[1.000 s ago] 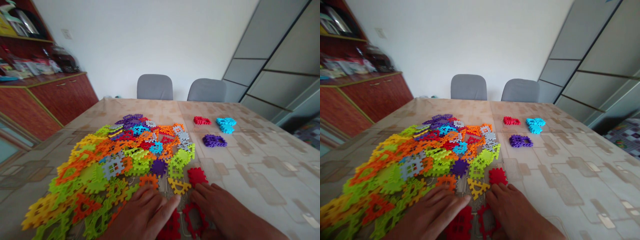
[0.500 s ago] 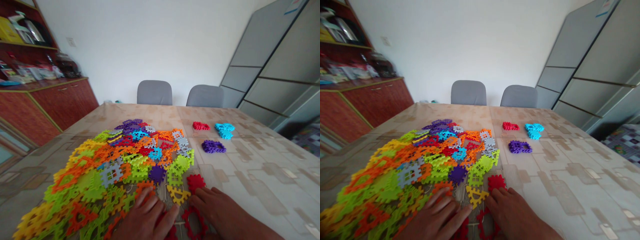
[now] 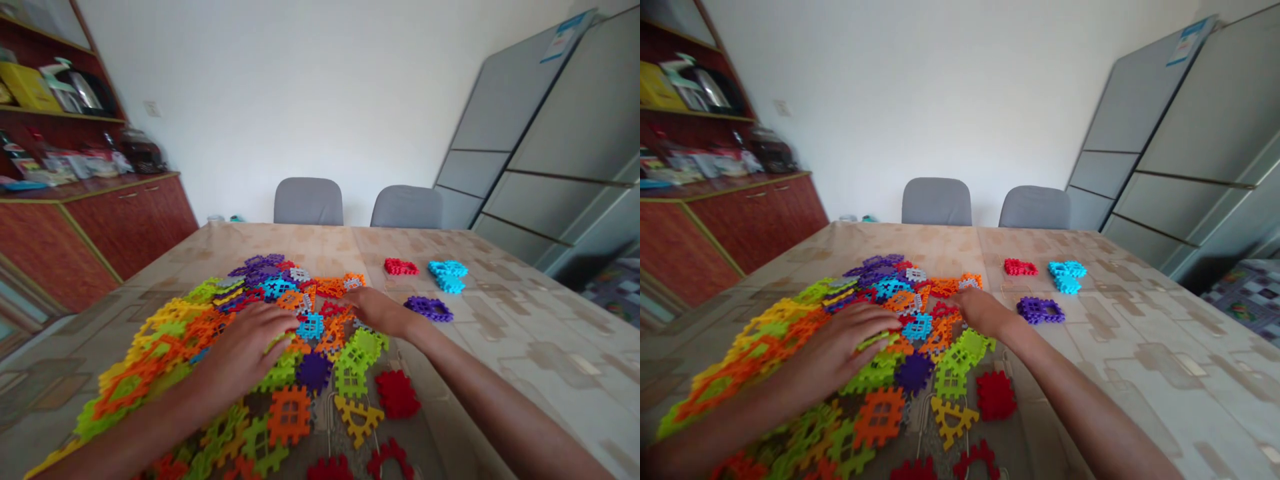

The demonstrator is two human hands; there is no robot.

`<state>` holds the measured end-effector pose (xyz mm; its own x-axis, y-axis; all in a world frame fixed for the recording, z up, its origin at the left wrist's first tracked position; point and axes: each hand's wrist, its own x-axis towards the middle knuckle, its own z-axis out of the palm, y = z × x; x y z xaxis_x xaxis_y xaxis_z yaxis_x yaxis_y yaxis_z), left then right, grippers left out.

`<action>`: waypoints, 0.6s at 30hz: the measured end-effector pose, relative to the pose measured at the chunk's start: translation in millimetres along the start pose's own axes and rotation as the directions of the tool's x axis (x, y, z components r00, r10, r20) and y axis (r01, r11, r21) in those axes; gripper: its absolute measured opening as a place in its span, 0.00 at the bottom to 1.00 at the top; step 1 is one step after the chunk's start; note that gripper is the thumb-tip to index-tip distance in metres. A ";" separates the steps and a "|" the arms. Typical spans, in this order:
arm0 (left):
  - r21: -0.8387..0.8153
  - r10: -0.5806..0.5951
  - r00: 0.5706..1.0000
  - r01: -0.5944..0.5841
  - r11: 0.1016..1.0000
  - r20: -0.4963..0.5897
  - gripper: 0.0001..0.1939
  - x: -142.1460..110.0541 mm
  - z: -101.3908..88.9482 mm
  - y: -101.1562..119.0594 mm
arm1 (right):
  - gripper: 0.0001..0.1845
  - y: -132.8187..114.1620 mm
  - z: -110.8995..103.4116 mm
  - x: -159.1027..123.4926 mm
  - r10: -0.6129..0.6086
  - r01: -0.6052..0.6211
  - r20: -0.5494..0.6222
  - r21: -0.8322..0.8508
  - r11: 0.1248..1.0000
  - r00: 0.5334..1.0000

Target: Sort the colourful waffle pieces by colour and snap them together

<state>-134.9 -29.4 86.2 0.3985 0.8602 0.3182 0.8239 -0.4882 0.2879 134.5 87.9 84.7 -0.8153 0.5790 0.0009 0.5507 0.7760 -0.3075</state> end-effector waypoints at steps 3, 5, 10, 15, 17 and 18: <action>0.020 -0.135 0.990 0.136 0.991 -0.043 0.23 22.1 -15.9 -58.7 | 0.04 7.8 6.6 29.6 0.028 -0.026 0.042 -0.040 0.999 0.999; 0.022 -0.212 0.976 0.214 0.977 -0.043 0.29 28.9 -28.3 -91.8 | 0.08 9.2 9.8 41.5 0.024 -0.021 0.066 -0.051 0.998 0.998; -0.020 -0.206 0.970 0.210 0.977 0.132 0.34 21.4 -40.9 -125.5 | 0.08 7.0 11.2 50.9 -0.055 0.060 0.135 -0.035 0.998 0.989; -0.010 -0.135 0.965 0.141 0.990 0.224 0.29 14.6 -31.5 -116.4 | 0.11 8.2 11.7 54.0 -0.077 0.086 0.160 -0.053 0.995 0.984; -0.002 -0.110 0.964 0.114 0.993 0.244 0.27 17.6 -30.0 -113.6 | 0.11 9.0 13.0 57.0 -0.080 0.089 0.161 -0.051 0.995 0.984; 0.001 -0.098 0.962 0.101 0.995 0.254 0.26 19.9 -29.7 -113.2 | 0.10 9.0 13.4 58.3 -0.082 0.090 0.158 -0.043 0.995 0.984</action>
<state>-232.2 38.5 86.8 0.4052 0.9129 0.0486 0.8602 -0.3988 0.3180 89.5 125.3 69.2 -0.8756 0.4668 -0.1240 0.4826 0.8347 -0.2654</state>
